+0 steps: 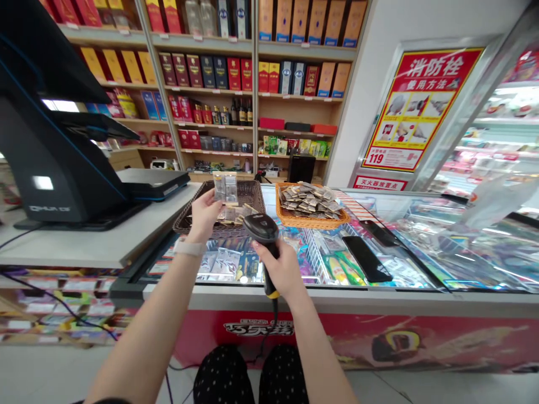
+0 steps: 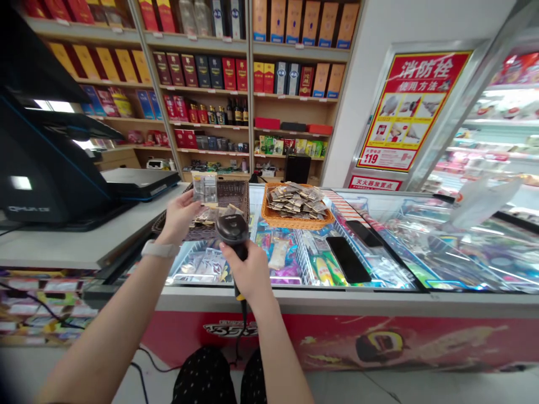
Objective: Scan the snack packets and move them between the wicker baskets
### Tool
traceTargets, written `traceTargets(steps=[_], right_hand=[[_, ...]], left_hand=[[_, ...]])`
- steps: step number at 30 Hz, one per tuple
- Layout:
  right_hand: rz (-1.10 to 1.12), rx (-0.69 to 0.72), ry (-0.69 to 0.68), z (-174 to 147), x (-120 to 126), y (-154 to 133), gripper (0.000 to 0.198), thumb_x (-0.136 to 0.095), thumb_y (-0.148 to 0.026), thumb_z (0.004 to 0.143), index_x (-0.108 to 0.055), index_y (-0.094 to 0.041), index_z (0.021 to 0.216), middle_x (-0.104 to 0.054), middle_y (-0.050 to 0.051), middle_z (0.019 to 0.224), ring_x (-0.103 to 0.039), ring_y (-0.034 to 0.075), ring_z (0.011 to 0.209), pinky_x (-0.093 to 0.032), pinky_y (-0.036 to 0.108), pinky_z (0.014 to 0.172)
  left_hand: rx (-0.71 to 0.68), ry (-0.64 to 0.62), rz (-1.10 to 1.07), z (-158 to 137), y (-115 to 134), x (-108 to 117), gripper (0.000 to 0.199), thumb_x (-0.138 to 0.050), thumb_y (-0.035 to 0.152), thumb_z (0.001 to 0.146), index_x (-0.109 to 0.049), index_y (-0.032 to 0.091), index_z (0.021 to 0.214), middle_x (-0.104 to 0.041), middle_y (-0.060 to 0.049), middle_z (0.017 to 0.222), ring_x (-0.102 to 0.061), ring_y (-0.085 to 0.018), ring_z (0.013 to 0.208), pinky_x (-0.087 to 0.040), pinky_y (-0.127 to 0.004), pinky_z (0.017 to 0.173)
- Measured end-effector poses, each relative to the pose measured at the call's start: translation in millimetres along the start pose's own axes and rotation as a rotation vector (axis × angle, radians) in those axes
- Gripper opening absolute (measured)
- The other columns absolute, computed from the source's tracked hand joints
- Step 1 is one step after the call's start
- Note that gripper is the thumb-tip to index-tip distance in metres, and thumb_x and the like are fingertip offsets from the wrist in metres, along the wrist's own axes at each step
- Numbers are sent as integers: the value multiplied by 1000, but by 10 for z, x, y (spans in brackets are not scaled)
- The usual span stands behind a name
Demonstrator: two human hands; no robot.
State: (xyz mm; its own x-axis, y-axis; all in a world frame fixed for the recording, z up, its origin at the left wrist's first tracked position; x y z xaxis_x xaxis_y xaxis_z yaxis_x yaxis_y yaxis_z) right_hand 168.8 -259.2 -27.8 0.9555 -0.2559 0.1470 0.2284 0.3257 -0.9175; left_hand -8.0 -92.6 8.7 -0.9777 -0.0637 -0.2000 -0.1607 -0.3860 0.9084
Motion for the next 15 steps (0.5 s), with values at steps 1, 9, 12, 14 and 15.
traceTargets(steps=[1,9,12,14,15], right_hand=[[-12,13,-9,62,-70,-12,42,-67,-57,85,-75,-17,85,-66,1,66,-57,18,64,-41,26,58],[-138,-28,-124,181,-469,-26,39,-62,-55,93,-76,-20,101,-77,8,84,-72,27,84,-50,32,75],[-159,-37,-118,165,-461,-21,38,-63,-53,93,-77,-19,101,-79,11,90,-73,29,89,-50,34,78],[-158,-52,-101,149,-403,-8,37,-65,-52,92,-77,-19,101,-79,11,92,-73,30,91,-50,33,77],[-153,-64,-90,135,-359,4,36,-65,-51,92,-77,-19,100,-79,10,91,-73,30,90,-50,33,76]], left_hand=[[-1,17,97,203,25,76,45,-74,16,64,-72,11,109,-76,-9,104,-72,-24,97,-58,-34,87],[151,2,1267,909,-151,567,27,-79,22,58,-72,14,82,-75,-20,86,-69,-43,106,-54,-49,91],[59,-150,1493,885,-188,590,30,-76,32,65,-73,12,88,-76,-23,95,-69,-43,104,-55,-49,89],[-23,-195,1536,854,-147,533,33,-70,33,71,-75,11,95,-75,-25,105,-70,-41,105,-54,-47,90],[-76,-205,1533,833,-110,468,34,-67,32,74,-75,11,99,-75,-25,109,-70,-40,106,-54,-46,92]])
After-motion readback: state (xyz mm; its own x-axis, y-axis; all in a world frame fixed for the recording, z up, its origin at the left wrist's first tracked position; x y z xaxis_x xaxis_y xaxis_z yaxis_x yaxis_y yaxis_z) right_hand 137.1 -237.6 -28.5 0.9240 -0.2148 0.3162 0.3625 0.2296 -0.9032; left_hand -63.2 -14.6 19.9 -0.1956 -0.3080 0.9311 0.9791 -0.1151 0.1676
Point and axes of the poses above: each hand's wrist, its own z-axis towards the middle knuckle, its own x-axis out of the back of the hand, y = z × x, the point moved 2 cm from there along z, towards the middle knuckle
